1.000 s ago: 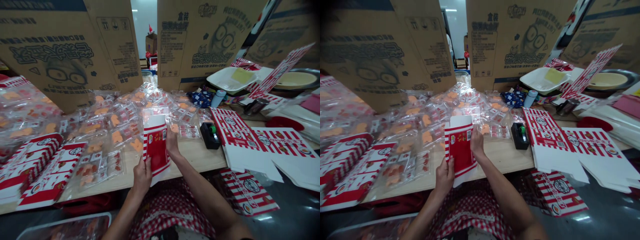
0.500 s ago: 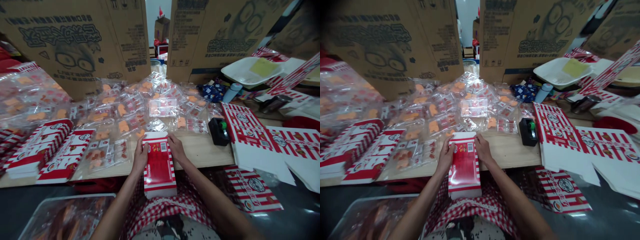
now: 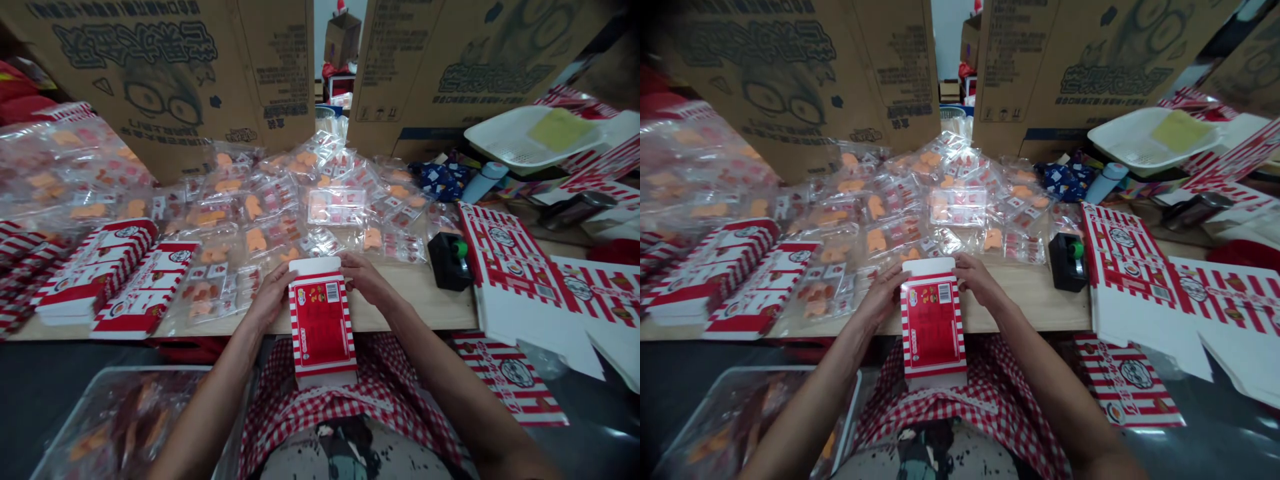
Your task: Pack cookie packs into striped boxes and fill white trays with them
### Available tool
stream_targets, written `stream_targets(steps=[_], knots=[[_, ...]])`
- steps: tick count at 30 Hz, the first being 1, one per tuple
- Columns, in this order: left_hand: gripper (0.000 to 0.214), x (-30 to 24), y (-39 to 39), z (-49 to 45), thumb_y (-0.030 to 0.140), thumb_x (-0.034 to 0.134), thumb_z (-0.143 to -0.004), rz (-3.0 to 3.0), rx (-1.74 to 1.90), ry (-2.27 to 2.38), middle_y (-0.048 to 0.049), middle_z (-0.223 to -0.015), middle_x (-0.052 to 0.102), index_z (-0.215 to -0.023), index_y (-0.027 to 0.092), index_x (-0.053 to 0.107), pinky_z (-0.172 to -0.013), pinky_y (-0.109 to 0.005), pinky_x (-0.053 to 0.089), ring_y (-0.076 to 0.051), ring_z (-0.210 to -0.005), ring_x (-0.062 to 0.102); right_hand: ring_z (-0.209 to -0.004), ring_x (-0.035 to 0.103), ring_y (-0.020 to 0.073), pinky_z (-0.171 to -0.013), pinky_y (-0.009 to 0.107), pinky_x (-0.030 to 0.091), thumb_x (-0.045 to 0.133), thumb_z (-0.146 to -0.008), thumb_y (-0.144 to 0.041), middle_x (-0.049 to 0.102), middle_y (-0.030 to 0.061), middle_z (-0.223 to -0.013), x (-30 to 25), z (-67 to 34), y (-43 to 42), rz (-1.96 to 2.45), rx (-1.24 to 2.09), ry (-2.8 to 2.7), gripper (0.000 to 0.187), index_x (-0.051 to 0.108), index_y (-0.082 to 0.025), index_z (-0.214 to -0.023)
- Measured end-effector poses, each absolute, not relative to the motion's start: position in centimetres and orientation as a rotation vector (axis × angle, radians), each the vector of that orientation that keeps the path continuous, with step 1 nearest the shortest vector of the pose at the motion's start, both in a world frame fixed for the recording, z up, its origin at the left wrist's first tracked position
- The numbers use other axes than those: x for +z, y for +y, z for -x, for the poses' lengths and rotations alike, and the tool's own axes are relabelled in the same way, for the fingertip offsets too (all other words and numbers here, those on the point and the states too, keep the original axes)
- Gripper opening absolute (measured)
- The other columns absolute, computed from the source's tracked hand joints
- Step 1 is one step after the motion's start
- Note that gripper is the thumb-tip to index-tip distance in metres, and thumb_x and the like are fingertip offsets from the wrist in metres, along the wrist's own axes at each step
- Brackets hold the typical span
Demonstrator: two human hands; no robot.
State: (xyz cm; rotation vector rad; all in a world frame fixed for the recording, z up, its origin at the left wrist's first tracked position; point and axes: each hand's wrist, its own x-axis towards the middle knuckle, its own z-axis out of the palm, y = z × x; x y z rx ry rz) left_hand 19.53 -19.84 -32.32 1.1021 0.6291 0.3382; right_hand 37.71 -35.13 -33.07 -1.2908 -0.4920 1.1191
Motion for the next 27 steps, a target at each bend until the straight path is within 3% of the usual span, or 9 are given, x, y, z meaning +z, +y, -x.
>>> stream_targets(steps=[5,9,14,18,21,24,27], knots=[[0.054,-31.2,-19.9,-19.5,0.031,0.086,-0.068,-1.033,0.324,0.625,-0.0033,-0.089,0.077,-0.118,0.017,0.071,-0.062,-0.022,0.053,-0.014,-0.066,0.067,-0.055,0.049,0.0111,-0.044,0.020,0.033,0.072,-0.052,-0.027,0.054,-0.0055,-0.065,-31.8,-39.2,-34.3,1.269,1.329,-0.462,0.035,0.053,-0.021,-0.082],[0.058,-31.0,-19.8,-19.6,0.033,0.087,-0.068,-1.066,0.317,0.628,-0.0023,-0.091,0.077,-0.122,0.019,0.071,-0.064,-0.022,0.052,-0.013,-0.067,0.066,-0.052,0.049,0.0100,-0.041,0.018,0.032,0.070,-0.052,-0.023,0.057,-0.0060,-0.065,-31.3,-39.3,-33.6,1.339,1.283,-0.522,0.032,0.056,-0.021,-0.081],[0.044,-32.9,-19.4,-18.2,0.045,0.086,-0.071,-1.284,0.329,0.569,-0.0029,-0.084,0.076,-0.103,0.017,0.079,-0.070,-0.025,0.052,-0.016,-0.074,0.066,-0.054,0.051,0.0091,-0.046,0.018,0.040,0.071,-0.059,-0.018,0.059,-0.0037,-0.060,-30.7,-38.2,-35.2,1.423,1.169,-0.695,0.015,0.059,-0.017,-0.067],[0.040,-33.7,-19.3,-17.5,0.052,0.082,-0.075,-1.400,0.344,0.544,-0.0009,-0.080,0.074,-0.095,0.017,0.078,-0.070,-0.025,0.051,-0.016,-0.072,0.064,-0.071,0.062,0.0140,-0.057,0.022,0.051,0.075,-0.075,-0.032,0.067,0.0010,-0.078,-30.2,-38.2,-36.7,1.348,1.272,-0.960,0.023,0.066,-0.015,-0.087],[0.036,-33.2,-19.7,-18.3,0.051,0.081,-0.077,-1.469,0.450,0.589,0.0019,-0.068,0.068,-0.085,0.016,0.076,-0.059,-0.022,0.045,-0.012,-0.060,0.057,-0.059,0.053,0.0097,-0.047,0.018,0.043,0.072,-0.079,-0.033,0.059,-0.0034,-0.067,-30.4,-38.4,-36.0,1.428,1.127,-0.961,0.022,0.066,-0.016,-0.091],[0.037,-32.7,-20.1,-19.5,0.045,0.081,-0.077,-1.434,0.520,0.624,0.0005,-0.078,0.073,-0.101,0.017,0.079,-0.061,-0.023,0.047,-0.013,-0.065,0.060,-0.051,0.048,0.0091,-0.037,0.017,0.036,0.065,-0.078,-0.029,0.058,-0.0036,-0.062,-30.8,-38.4,-34.8,1.575,1.036,-0.876,0.032,0.073,-0.015,-0.106],[0.046,-32.9,-20.1,-20.2,0.041,0.082,-0.074,-1.348,0.482,0.621,-0.0022,-0.085,0.077,-0.114,0.018,0.078,-0.067,-0.026,0.051,-0.016,-0.071,0.065,-0.051,0.051,0.0101,-0.038,0.018,0.041,0.064,-0.077,-0.030,0.063,-0.0018,-0.063,-31.1,-38.3,-34.3,1.614,1.070,-0.813,0.042,0.077,-0.016,-0.114]])
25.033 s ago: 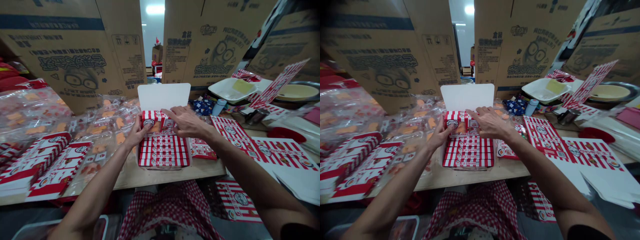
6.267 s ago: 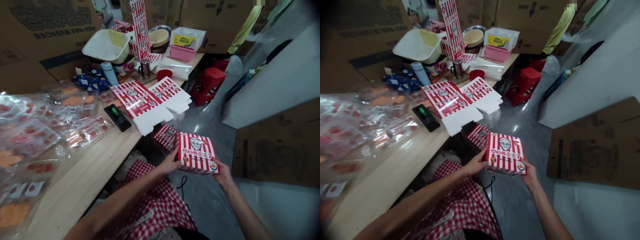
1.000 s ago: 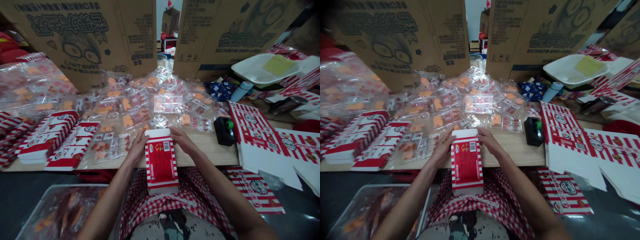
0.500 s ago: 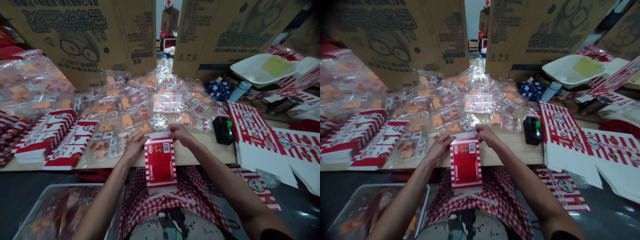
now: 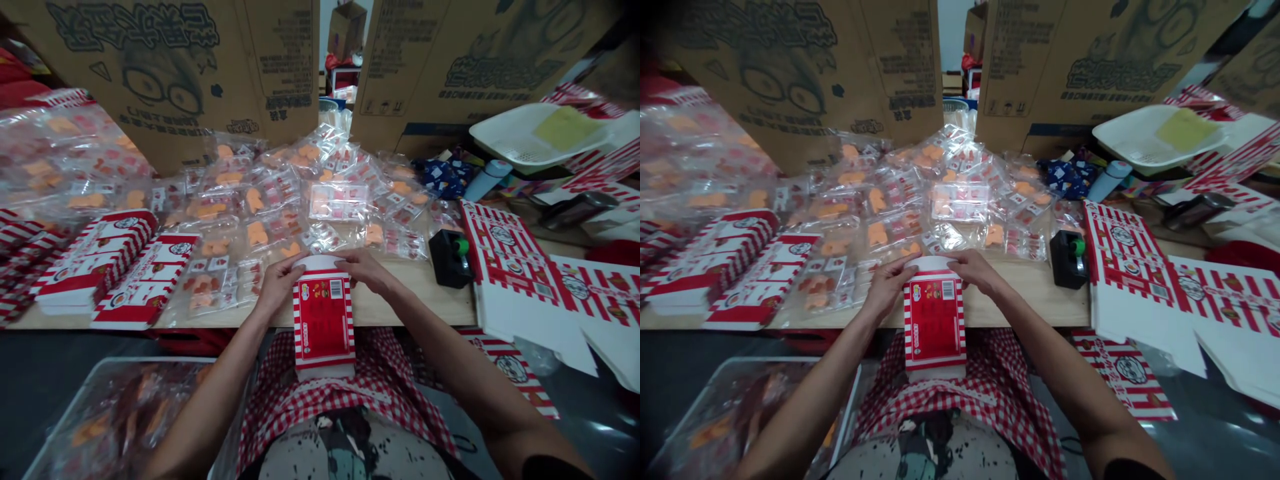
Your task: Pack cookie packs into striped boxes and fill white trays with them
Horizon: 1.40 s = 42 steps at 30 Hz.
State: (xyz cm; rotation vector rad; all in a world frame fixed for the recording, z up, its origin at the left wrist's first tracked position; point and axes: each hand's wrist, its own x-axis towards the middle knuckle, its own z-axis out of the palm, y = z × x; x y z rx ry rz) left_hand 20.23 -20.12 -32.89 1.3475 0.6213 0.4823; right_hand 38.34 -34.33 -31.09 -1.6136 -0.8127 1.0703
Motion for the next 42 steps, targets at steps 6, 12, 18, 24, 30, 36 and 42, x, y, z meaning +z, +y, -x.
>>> stream_targets(steps=[6,12,18,24,30,36,42], knots=[[0.050,-34.2,-19.4,-20.9,0.037,0.091,-0.062,-1.252,0.448,0.614,-0.0034,-0.079,0.077,-0.106,0.016,0.080,-0.062,-0.026,0.051,-0.016,-0.065,0.066,-0.048,0.049,0.0082,-0.038,0.017,0.043,0.067,-0.077,-0.034,0.062,-0.0032,-0.060,-31.5,-38.8,-34.9,1.541,1.086,-0.892,0.050,0.076,-0.018,-0.124],[0.053,-34.8,-19.3,-21.0,0.035,0.090,-0.064,-1.178,0.403,0.590,-0.0064,-0.087,0.079,-0.111,0.015,0.079,-0.066,-0.028,0.054,-0.017,-0.069,0.069,-0.046,0.047,0.0082,-0.038,0.020,0.045,0.068,-0.081,-0.040,0.060,-0.0039,-0.061,-32.2,-38.8,-35.1,1.397,1.096,-0.909,0.053,0.073,-0.018,-0.129],[0.058,-34.3,-19.9,-21.5,0.033,0.089,-0.065,-1.212,0.410,0.564,-0.0035,-0.086,0.078,-0.120,0.019,0.075,-0.063,-0.027,0.053,-0.017,-0.067,0.068,-0.041,0.044,0.0087,-0.036,0.019,0.037,0.063,-0.076,-0.028,0.058,-0.0055,-0.052,-32.6,-38.0,-34.5,1.492,1.020,-0.795,0.057,0.071,-0.017,-0.131],[0.030,-34.7,-19.8,-20.6,0.033,0.087,-0.065,-1.212,0.366,0.574,-0.0026,-0.072,0.074,-0.088,0.016,0.080,-0.059,-0.024,0.047,-0.014,-0.059,0.062,-0.059,0.058,0.0114,-0.051,0.022,0.051,0.069,-0.083,-0.043,0.074,0.0024,-0.077,-32.1,-38.8,-36.0,1.349,1.227,-0.928,0.050,0.075,-0.018,-0.125],[0.037,-33.2,-20.5,-18.3,0.047,0.078,-0.078,-1.205,0.253,0.373,-0.0116,-0.104,0.076,-0.092,0.012,0.079,-0.079,-0.028,0.053,-0.021,-0.087,0.070,-0.076,0.066,0.0147,-0.063,0.023,0.056,0.066,-0.091,-0.051,0.077,0.0068,-0.096,-30.7,-38.4,-37.4,1.314,1.322,-1.082,0.047,0.075,-0.018,-0.123],[0.054,-31.5,-21.4,-18.2,0.041,0.081,-0.079,-1.156,0.350,0.504,-0.0011,-0.090,0.075,-0.126,0.022,0.064,-0.064,-0.024,0.052,-0.015,-0.067,0.066,-0.062,0.060,0.0116,-0.051,0.020,0.050,0.071,-0.087,-0.048,0.068,0.0010,-0.079,-29.0,-37.7,-37.2,1.394,1.242,-1.014,0.043,0.070,-0.017,-0.116],[0.042,-31.2,-21.2,-18.6,0.037,0.083,-0.072,-1.137,0.319,0.538,-0.0047,-0.081,0.076,-0.107,0.014,0.077,-0.068,-0.024,0.051,-0.017,-0.070,0.068,-0.055,0.058,0.0122,-0.047,0.020,0.047,0.067,-0.086,-0.041,0.063,-0.0029,-0.065,-27.8,-37.7,-36.8,1.493,1.240,-1.072,0.026,0.058,-0.019,-0.095]])
